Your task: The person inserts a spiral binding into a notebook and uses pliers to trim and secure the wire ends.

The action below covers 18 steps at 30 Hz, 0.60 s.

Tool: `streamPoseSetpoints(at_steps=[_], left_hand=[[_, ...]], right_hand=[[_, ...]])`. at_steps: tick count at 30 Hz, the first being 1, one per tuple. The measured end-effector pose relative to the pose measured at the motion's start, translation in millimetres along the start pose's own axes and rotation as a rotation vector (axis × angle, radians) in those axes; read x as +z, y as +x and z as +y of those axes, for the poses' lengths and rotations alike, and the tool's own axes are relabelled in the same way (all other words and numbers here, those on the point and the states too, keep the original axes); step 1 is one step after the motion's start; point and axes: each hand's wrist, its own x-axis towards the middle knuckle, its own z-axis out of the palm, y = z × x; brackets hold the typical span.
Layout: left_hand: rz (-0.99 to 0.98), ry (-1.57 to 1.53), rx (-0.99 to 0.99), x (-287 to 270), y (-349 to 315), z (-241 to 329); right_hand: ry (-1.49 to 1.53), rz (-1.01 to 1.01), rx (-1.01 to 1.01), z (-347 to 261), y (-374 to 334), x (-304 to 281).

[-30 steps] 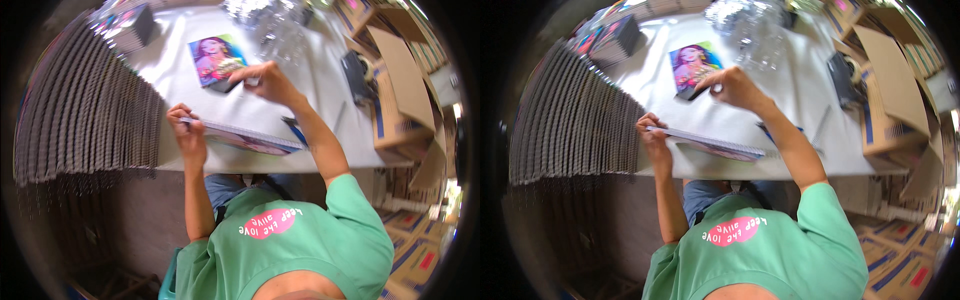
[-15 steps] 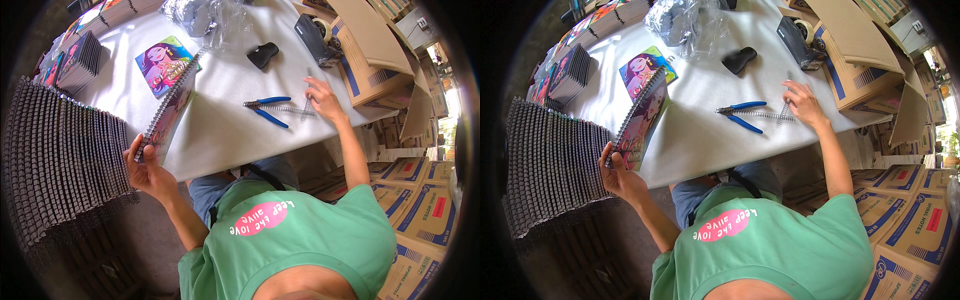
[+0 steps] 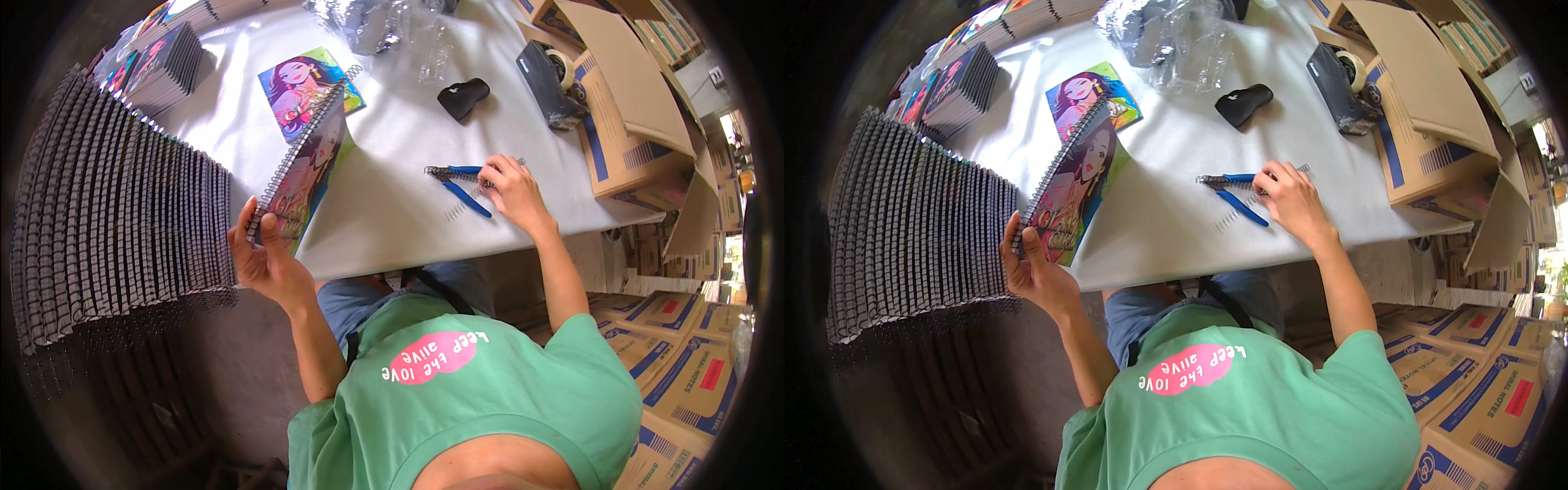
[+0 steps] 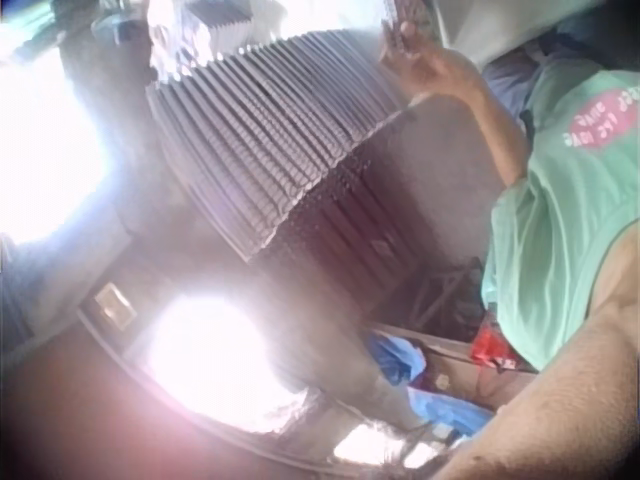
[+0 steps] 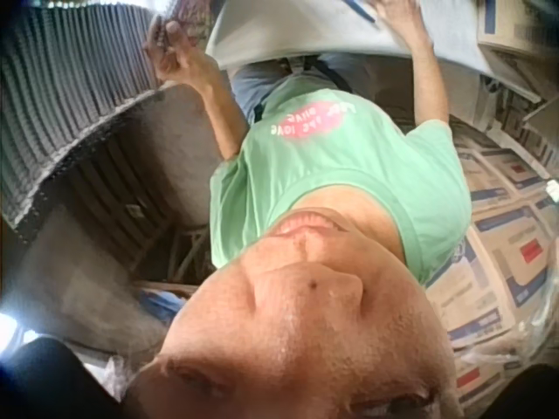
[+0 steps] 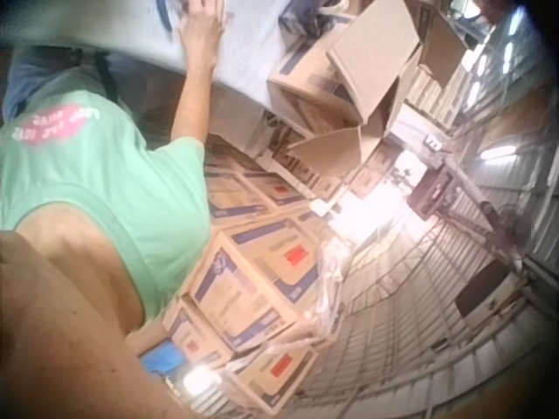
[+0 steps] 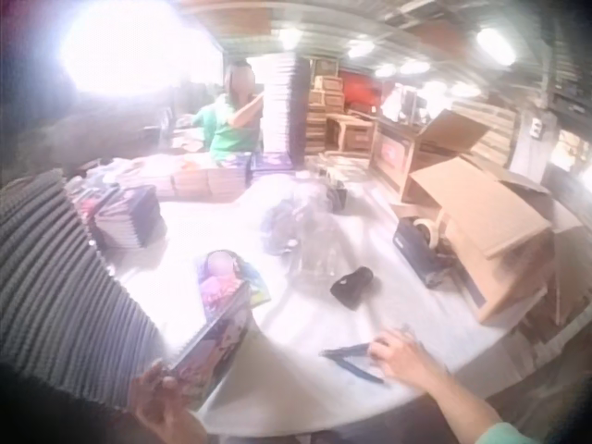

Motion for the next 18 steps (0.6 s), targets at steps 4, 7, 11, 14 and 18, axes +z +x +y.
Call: streamPoseSetpoints(at_steps=[4,7,11,14,18], left_hand=[[0.042,-0.096,0.002,1.7,0.1,-0.2],[0.143,-0.144,0.022,2.2,-2.5,-0.1],[0.178,-0.183,0.041,-0.8,-3.2,-11.5],[0.156,-0.15,0.052,3.4,-6.8,-7.1],[0.147,-0.127,0.199,5.6,-6.3,-9.5]], right_hand=[[-0.113,0.123,-0.094,9.5,-4.4,12.3],[0.1,0.121,-0.081,21.9,4.9,-6.6],[0.039,0.063,0.067,68.0,32.0,-26.9],[-0.118,-0.155,0.174,69.9,41.0,-11.5],[-0.005,0.139,0.08,23.8,32.2,-0.4]])
